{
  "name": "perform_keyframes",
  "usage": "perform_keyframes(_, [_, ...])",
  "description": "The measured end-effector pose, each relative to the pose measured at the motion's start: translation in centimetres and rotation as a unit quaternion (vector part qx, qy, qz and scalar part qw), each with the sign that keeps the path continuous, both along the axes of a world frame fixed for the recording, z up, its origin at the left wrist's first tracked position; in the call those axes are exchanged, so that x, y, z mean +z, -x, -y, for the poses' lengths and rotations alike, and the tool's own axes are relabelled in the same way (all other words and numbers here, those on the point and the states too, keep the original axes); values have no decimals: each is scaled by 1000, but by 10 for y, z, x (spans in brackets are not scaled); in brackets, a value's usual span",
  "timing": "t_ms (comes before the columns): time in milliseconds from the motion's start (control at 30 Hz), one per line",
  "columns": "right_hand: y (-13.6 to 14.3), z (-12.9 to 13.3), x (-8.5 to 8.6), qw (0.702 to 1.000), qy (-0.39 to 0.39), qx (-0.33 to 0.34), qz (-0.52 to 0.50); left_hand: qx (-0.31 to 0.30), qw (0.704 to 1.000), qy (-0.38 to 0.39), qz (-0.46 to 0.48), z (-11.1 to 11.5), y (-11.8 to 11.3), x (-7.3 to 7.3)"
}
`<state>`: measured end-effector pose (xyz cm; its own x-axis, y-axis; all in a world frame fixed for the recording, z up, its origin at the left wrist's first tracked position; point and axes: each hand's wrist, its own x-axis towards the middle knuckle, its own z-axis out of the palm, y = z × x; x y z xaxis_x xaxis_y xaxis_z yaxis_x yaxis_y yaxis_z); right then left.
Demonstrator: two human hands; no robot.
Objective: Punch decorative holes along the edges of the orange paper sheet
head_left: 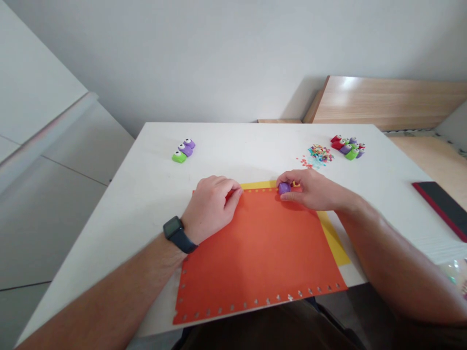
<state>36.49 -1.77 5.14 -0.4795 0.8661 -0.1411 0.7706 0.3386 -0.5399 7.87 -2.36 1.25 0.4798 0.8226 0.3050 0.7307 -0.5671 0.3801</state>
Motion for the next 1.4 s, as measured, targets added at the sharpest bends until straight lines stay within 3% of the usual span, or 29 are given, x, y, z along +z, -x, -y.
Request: perform_keyframes(1400, [4, 0, -8, 999, -45, -6, 11, -1, 1000, 1, 1, 0, 0, -1])
